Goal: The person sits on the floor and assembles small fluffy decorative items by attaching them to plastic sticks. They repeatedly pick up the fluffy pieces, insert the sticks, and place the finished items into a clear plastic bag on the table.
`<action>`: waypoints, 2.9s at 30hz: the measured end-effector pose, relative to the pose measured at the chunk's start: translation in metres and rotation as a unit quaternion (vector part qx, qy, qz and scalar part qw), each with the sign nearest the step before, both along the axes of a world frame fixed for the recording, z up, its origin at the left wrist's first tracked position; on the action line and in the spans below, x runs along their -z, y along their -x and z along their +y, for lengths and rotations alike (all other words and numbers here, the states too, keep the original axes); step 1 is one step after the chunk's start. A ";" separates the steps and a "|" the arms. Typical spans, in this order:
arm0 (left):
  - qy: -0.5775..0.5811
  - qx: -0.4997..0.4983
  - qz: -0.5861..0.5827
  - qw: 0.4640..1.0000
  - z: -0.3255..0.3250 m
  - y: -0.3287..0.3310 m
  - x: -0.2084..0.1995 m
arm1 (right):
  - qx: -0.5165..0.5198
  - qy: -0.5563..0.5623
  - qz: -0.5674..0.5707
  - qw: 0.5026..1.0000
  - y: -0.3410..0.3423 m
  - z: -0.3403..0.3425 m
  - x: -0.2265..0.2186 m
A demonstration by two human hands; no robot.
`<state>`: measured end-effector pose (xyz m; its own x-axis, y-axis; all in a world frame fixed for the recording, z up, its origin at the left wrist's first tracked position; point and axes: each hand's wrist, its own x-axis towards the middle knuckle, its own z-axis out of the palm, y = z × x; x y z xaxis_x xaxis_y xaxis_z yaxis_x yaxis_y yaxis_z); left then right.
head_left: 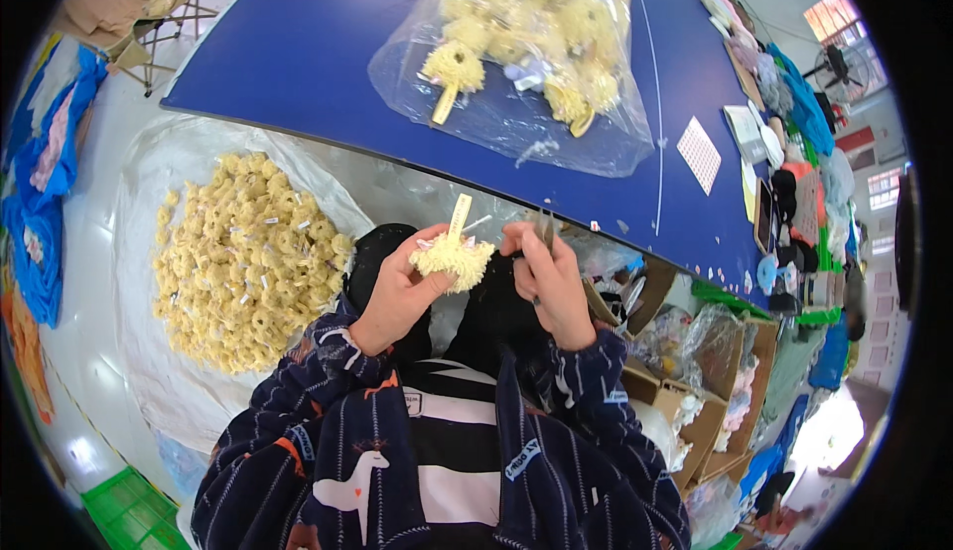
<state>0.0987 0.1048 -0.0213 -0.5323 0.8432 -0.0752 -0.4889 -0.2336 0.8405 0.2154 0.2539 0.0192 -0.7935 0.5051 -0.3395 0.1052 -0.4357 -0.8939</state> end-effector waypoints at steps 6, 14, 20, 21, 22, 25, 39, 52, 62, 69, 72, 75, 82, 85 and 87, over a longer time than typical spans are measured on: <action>-0.017 0.022 -0.054 0.998 -0.002 -0.002 -0.001 | -0.028 -0.231 0.004 0.972 0.002 -0.023 0.009; 0.036 0.061 0.082 0.994 -0.007 0.001 0.009 | 0.058 -0.222 0.037 0.973 0.011 -0.030 0.021; 0.016 0.029 0.045 0.998 -0.003 0.010 -0.007 | 0.050 -0.076 0.029 0.995 0.005 -0.026 0.016; 0.018 0.036 0.040 0.998 -0.004 0.011 -0.008 | 0.035 -0.094 0.016 0.995 0.003 -0.025 0.019; 0.020 0.042 0.035 0.998 -0.004 0.011 -0.009 | 0.020 -0.112 0.002 0.993 0.002 -0.024 0.022; 0.003 0.048 0.038 0.998 -0.006 0.012 -0.011 | 0.013 -0.092 0.018 0.996 0.009 -0.026 0.019; -0.060 -0.098 -0.100 0.988 -0.007 -0.003 -0.012 | 0.036 -0.135 0.052 0.989 0.020 -0.046 0.026; 0.022 -0.087 0.254 0.963 -0.011 -0.001 -0.015 | -0.043 -0.416 0.093 0.904 0.022 -0.032 0.009; 0.013 -0.020 -0.029 0.999 0.001 0.004 -0.006 | 0.081 -0.093 0.113 0.986 0.022 -0.047 0.031; -0.004 0.014 0.069 0.997 0.004 0.008 -0.020 | 0.074 0.024 0.118 0.990 0.024 -0.029 0.019; -0.006 0.001 0.059 0.998 0.007 0.015 -0.018 | 0.069 -0.042 0.071 0.994 0.020 -0.024 0.026; -0.004 0.004 0.079 0.997 0.009 0.019 -0.021 | 0.037 -0.061 0.051 0.996 0.020 -0.021 0.029; 0.007 0.039 0.082 0.996 0.009 0.032 -0.025 | 0.032 -0.086 0.082 0.992 0.030 -0.016 0.024; -0.017 0.046 0.049 0.998 0.007 0.035 -0.029 | 0.035 -0.080 0.099 0.991 0.033 -0.014 0.023; -0.035 0.044 0.039 0.998 0.007 0.037 -0.023 | 0.044 -0.091 0.100 0.990 0.034 -0.014 0.025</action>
